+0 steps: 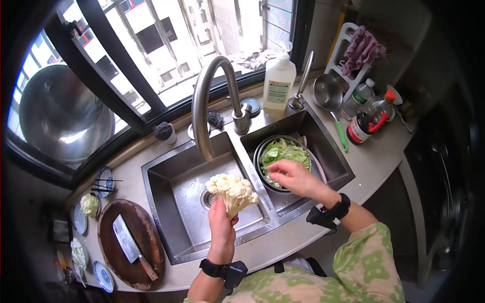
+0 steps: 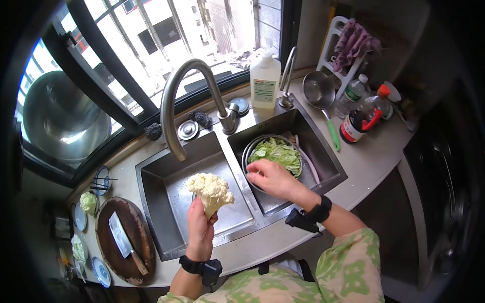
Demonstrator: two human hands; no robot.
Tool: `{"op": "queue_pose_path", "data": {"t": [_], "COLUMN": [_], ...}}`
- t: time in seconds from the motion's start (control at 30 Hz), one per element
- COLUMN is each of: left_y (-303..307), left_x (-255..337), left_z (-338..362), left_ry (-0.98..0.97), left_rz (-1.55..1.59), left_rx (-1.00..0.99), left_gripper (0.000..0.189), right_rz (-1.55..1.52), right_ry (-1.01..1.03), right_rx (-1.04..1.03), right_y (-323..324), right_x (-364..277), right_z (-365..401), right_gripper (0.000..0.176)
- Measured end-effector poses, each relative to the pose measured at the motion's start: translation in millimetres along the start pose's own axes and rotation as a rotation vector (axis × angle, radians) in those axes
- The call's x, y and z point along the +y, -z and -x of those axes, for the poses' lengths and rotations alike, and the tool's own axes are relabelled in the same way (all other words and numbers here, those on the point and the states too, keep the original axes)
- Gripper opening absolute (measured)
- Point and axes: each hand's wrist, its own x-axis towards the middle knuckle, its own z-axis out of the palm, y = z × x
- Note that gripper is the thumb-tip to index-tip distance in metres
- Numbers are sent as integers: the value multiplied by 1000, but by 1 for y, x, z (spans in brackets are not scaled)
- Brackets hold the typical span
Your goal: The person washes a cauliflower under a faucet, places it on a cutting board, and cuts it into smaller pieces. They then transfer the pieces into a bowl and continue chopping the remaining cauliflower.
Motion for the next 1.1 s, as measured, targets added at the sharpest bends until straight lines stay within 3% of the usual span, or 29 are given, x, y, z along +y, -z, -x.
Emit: {"op": "queue_pose_path", "data": {"t": [0.1, 0.17, 0.3, 0.37, 0.43, 0.53, 0.7, 0.77, 0.83, 0.87, 0.9, 0.93, 0.97, 1.1], "left_y": [-4, 2, 8, 15, 19, 19, 12, 7, -1, -4, -7, -8, -5, 15], "left_x": [1, 1, -2, -4, -5, -7, -15, -19, -21, -23, -26, -28, -32, -38], "left_z": [-5, -6, -7, -6, -4, -8, -25, -30, -36, -38, -40, -40, -38, -36], "left_ry": [-100, -153, -206, -175, -162, -206, -217, -208, -153, -145, -126, -108, -101, 102], "left_rz": [-29, -34, 71, 95, 113, 114, 91, 107, 133, 138, 153, 164, 161, 193], "left_rx": [41, 56, 65, 122, 158, 199, 203, 210, 225, 219, 198, 181, 180, 232], "left_gripper": [28, 29, 35, 36, 36, 35, 42, 44, 43, 43, 42, 41, 41, 42], "right_rz": [75, 117, 220, 335, 780, 775, 471, 296, -48, -90, -39, -196, -389, -95], "right_ry": [179, 88, 223, 187, 44, -78, -128, 224, 76, 263, 256, 295, 33, 134], "right_rx": [103, 68, 377, 300, 133, 193, 268, 462, 184, 66, -63, -179, -250, -188], "right_y": [3, 14, 13, 10, 13, 14, 10, -7, -28, -49, -66, -78, -83, -96], "right_x": [11, -1, 54, 66, 38, 31, 58, 63, 14, 27, 27, 19, 6, -3], "right_z": [-55, -104, -230, -270, -274, -288, -272, -222, -144, -123, -101, -85, -73, -64], "right_gripper": [34, 36, 36, 31, 29, 32, 35, 32, 33, 36, 42, 47, 50, 41]}}
